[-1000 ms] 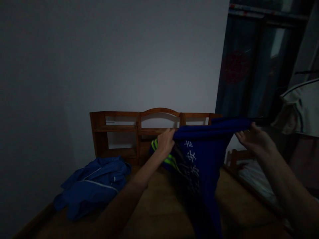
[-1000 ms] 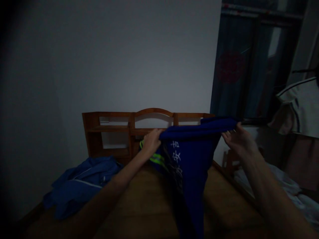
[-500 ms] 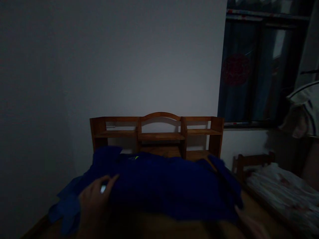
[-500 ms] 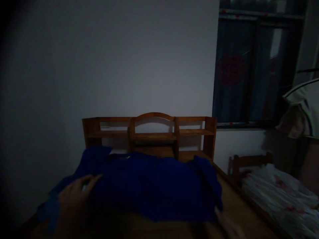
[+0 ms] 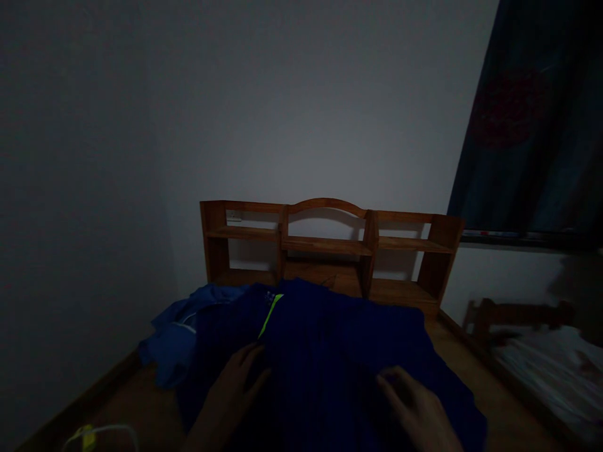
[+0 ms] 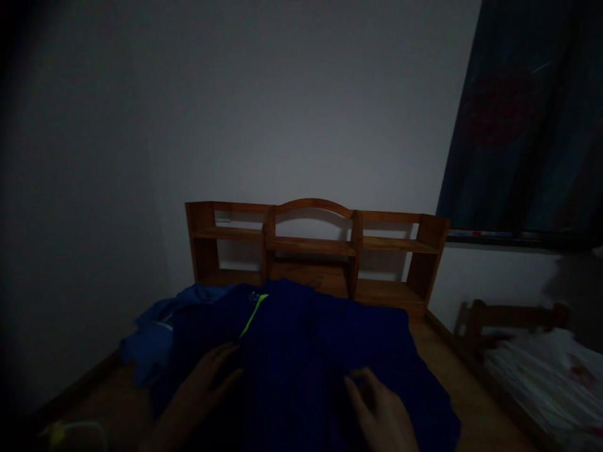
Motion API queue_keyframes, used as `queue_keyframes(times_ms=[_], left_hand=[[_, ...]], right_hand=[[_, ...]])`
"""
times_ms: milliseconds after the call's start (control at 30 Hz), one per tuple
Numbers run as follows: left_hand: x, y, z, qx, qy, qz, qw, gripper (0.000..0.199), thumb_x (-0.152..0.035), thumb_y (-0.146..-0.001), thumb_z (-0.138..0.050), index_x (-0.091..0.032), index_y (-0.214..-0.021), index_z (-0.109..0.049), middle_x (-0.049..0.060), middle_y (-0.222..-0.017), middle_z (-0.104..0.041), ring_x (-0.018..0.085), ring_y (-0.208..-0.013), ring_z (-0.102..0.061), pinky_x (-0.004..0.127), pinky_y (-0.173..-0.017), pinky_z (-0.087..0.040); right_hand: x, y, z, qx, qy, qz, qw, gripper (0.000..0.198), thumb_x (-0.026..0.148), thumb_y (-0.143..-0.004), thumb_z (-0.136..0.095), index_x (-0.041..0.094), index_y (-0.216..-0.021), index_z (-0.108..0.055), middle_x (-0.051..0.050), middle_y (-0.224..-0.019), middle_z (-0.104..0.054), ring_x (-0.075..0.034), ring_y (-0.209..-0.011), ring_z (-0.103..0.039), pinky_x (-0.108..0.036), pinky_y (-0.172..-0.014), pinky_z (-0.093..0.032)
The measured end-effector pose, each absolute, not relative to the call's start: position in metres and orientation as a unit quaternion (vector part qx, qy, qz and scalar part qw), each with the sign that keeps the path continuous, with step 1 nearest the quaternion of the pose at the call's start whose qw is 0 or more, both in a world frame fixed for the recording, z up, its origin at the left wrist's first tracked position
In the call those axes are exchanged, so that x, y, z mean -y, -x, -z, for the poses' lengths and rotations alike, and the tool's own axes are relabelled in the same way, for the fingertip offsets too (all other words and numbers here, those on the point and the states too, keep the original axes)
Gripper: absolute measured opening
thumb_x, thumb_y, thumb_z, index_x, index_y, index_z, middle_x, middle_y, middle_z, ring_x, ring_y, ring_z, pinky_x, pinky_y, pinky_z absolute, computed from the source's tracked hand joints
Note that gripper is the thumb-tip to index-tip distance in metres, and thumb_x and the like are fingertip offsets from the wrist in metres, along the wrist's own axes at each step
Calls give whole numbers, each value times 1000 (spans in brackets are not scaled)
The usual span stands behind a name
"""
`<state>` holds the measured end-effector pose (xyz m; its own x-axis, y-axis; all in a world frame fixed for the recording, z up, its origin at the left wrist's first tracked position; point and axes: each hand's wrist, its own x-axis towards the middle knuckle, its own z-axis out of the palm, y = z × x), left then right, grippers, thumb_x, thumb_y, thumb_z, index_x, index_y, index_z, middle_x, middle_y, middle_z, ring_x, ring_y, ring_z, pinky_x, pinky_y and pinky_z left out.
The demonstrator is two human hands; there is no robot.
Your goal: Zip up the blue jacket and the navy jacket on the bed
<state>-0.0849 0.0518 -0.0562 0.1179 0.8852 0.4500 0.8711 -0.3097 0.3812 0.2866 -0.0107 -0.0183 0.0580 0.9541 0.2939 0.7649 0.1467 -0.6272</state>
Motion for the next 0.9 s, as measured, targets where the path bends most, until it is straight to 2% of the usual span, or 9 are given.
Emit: queue_keyframes(times_ms=[100, 167, 267, 333, 400, 533, 667, 800, 900], left_hand=[[-76, 57, 73, -630, -741, -230, 32, 60, -55, -80, -47, -17, -126, -50, 14, -130, -50, 28, -121, -46, 42, -100, -38], [-86, 45, 84, -652, -731, -194, 55, 58, -52, -78, -51, -17, -124, -52, 15, -131, -48, 30, -121, -46, 41, -98, -39], [-91, 36, 93, -639, -742, -186, 78, 41, -40, -79, -53, -22, -116, -56, 10, -129, -50, 23, -111, -54, 32, -90, -44], [-91, 34, 96, -623, -753, -198, 75, 28, -32, -83, -48, -23, -107, -59, 7, -120, -56, 19, -100, -60, 28, -85, -45], [-91, 33, 98, -609, -761, -214, 71, 25, -24, -87, -39, -23, -99, -61, 5, -109, -61, 16, -92, -62, 26, -82, -45], [-91, 39, 91, -609, -730, -300, 84, 22, -23, -87, -41, -24, -87, -63, 3, -97, -66, 17, -93, -61, 26, -82, -44], [-81, 54, 65, -608, -648, -450, 88, 23, -38, -85, -46, -25, -85, -64, 0, -91, -66, 19, -87, -62, 29, -79, -45], [-62, 79, 33, -609, -564, -549, 100, 27, -48, -81, -51, -25, -88, -63, -1, -89, -65, 19, -84, -61, 29, -77, -45], [-41, 104, 21, -646, -466, -598, 88, 38, -53, -83, -44, -23, -101, -58, 0, -81, -62, 19, -73, -59, 30, -64, -45]], right_hand=[[-46, -240, 31, 680, 611, -196, 356, 40, 49, -86, -44, 19, -108, -59, -5, -82, -69, -18, -71, -66, -25, -63, -50], [-79, -217, 47, 669, 605, -275, 332, 39, 49, -84, -47, 15, -100, -59, -7, -82, -69, -17, -65, -66, -24, -58, -49], [-112, -196, 73, 640, 603, -410, 243, 34, 47, -83, -49, 14, -79, -56, -5, -58, -63, -16, -48, -61, -21, -41, -43], [-122, -190, 85, 634, 605, -429, 220, 28, 43, -80, -55, 16, -71, -51, 0, -44, -56, -14, -39, -56, -19, -36, -39], [-125, -188, 89, 641, 604, -414, 230, 26, 40, -77, -59, 18, -67, -49, 4, -39, -50, -12, -35, -52, -17, -35, -36], [-125, -192, 81, 647, 563, -420, 298, 40, 56, -77, -52, 19, -64, -44, 5, -39, -48, -11, -34, -52, -16, -33, -33], [-129, -187, 60, 608, 485, -506, 372, 54, 72, -66, -52, 20, -68, -40, 3, -41, -51, -18, -43, -61, -20, -39, -41], [-143, -174, 23, 573, 405, -538, 468, 56, 69, -60, -63, 20, -72, -37, 3, -53, -53, -25, -61, -68, -28, -56, -52], [-164, -181, -18, 559, 389, -455, 574, 53, 69, -66, -59, 19, -77, -43, -2, -72, -58, -26, -84, -68, -32, -75, -52]])
